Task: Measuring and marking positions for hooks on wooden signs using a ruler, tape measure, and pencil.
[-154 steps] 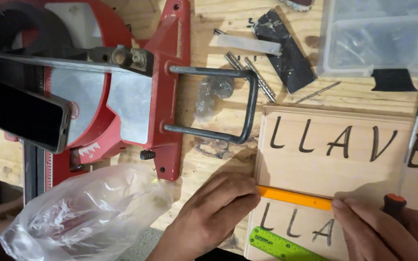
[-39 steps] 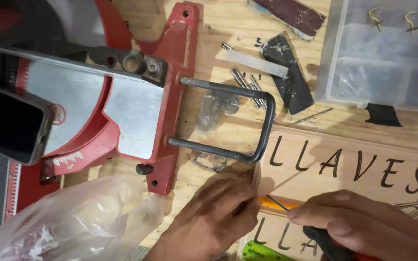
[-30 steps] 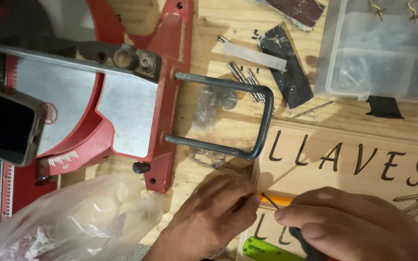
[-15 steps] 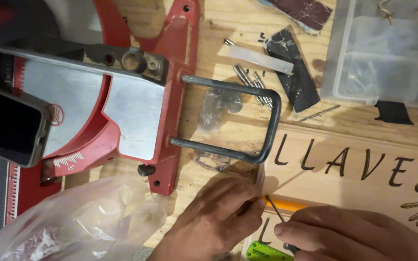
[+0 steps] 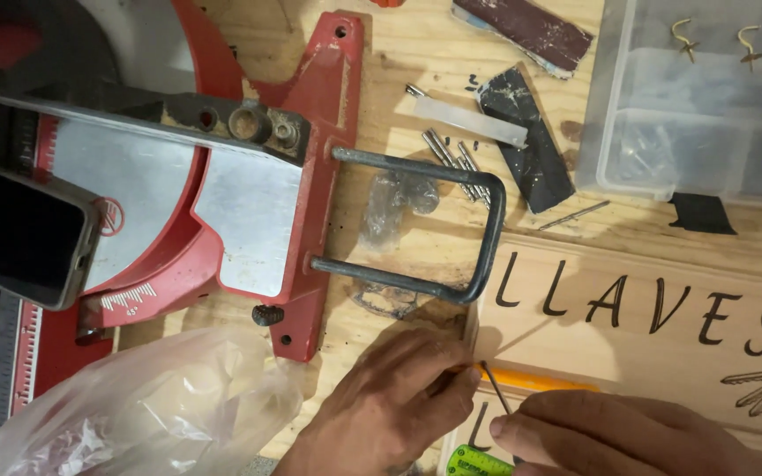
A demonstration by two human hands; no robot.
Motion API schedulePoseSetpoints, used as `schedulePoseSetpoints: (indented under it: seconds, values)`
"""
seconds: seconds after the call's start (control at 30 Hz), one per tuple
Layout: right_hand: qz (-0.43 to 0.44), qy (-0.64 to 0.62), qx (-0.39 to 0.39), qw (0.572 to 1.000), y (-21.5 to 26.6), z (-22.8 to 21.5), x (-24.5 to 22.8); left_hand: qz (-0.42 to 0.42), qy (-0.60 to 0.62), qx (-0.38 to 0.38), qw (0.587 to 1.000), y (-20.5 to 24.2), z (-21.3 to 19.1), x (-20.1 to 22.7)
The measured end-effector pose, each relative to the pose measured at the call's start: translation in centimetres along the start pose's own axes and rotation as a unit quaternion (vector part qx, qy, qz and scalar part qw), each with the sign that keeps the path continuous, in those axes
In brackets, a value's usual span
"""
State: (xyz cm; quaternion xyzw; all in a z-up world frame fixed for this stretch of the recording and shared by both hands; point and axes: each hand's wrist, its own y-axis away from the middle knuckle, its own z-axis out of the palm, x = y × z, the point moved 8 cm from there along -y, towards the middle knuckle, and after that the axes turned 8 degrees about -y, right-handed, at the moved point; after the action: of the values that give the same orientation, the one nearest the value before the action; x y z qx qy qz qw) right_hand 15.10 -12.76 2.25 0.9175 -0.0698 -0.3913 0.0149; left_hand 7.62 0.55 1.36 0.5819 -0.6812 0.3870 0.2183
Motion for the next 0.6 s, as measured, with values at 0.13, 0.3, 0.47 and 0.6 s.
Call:
schedulePoseSetpoints:
  seconds: [0.13, 0.3, 0.47, 0.6]
  values:
    - [-0.135, 0.017, -0.009, 0.991, -0.1, 0.1, -0.9, -0.005, 0.005, -0.021, 1.0, 0.3, 0.4, -0.2]
    - [-0.161, 0.062, 0.009, 0.985, 0.1, 0.3, -0.3, 0.008, -0.011, 0.017, 1.0, -0.3, 0.2, -0.1]
    - [0.069, -0.038, 0.019, 0.997, 2.7, -3.6, 4.6, 0.004, -0.021, 0.006, 1.0, 0.2, 0.6, -0.3]
    - [0.304, -0.782, 0.101, 0.534, 16.4, 2.4, 20.6, -0.001, -0.017, -0.008, 1.0, 0.5, 1.2, -0.5]
